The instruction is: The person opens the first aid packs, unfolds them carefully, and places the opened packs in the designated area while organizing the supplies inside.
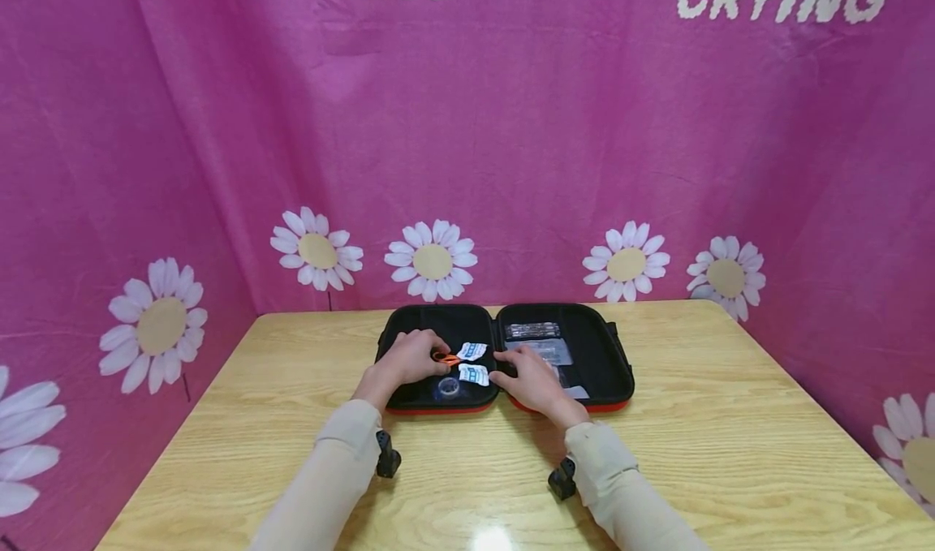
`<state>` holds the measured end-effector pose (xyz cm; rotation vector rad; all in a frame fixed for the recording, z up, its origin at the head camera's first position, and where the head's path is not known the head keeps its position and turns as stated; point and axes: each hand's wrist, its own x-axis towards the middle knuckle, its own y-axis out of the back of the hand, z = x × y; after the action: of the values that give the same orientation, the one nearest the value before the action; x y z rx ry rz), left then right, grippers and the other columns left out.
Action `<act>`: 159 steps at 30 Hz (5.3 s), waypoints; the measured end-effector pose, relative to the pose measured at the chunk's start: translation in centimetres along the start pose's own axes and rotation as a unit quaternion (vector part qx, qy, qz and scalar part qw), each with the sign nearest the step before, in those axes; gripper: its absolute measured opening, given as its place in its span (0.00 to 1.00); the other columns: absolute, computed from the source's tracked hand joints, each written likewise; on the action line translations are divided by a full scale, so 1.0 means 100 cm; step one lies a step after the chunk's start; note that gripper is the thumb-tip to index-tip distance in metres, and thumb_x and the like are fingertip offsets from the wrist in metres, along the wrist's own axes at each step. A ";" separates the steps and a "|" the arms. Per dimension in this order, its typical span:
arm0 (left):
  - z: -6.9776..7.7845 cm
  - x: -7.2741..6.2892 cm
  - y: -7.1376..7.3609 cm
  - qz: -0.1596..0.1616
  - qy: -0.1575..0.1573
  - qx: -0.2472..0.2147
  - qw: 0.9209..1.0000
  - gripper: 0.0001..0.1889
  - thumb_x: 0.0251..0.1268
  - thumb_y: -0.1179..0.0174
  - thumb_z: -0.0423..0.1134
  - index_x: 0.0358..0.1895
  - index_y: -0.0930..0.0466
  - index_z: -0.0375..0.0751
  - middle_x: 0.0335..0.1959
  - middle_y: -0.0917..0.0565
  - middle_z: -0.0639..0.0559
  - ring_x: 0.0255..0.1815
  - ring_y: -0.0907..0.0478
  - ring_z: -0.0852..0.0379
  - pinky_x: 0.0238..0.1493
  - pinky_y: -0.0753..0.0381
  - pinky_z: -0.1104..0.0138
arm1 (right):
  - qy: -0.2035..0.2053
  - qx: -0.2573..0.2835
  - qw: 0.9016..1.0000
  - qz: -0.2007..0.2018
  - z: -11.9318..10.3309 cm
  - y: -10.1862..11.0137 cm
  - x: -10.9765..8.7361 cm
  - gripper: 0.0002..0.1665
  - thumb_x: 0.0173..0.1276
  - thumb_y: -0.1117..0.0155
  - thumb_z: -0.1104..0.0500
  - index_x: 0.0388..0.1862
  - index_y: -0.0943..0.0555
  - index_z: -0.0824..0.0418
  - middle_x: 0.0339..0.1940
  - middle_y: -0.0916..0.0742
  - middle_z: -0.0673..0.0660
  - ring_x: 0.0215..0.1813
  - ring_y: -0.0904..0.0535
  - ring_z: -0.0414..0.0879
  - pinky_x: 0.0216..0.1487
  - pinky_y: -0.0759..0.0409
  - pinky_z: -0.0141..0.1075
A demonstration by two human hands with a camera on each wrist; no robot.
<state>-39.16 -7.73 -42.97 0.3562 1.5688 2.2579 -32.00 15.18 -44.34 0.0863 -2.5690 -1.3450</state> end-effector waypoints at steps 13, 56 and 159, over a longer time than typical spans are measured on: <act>-0.020 -0.017 0.003 0.077 -0.029 -0.073 0.994 0.17 0.58 0.29 0.41 0.51 0.14 0.41 0.50 0.18 0.48 0.49 0.24 0.52 0.59 0.23 0.56 | 0.005 -0.003 1.000 0.004 -0.002 0.001 0.000 0.26 0.68 0.34 0.50 0.63 0.19 0.59 0.54 0.19 0.61 0.58 0.23 0.58 0.61 0.31 0.55; -0.062 -0.050 0.032 0.085 -0.066 0.045 0.993 0.12 0.57 0.29 0.43 0.42 0.11 0.43 0.44 0.16 0.50 0.45 0.22 0.52 0.53 0.22 0.56 | -0.002 -0.013 1.000 0.010 -0.001 0.000 -0.002 0.25 0.68 0.34 0.50 0.62 0.19 0.57 0.56 0.19 0.62 0.60 0.23 0.59 0.60 0.30 0.57; 0.011 -0.014 -0.005 0.028 -0.131 -0.017 0.991 0.16 0.62 0.32 0.51 0.51 0.12 0.51 0.45 0.16 0.57 0.46 0.25 0.58 0.53 0.26 0.61 | -0.008 -0.004 1.000 -0.005 -0.003 0.001 -0.001 0.26 0.69 0.35 0.50 0.64 0.20 0.56 0.56 0.20 0.62 0.60 0.24 0.58 0.61 0.30 0.57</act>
<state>-37.40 -7.28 -43.09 0.6652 1.3998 2.1721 -31.83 15.03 -44.09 0.0867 -2.5804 -1.3637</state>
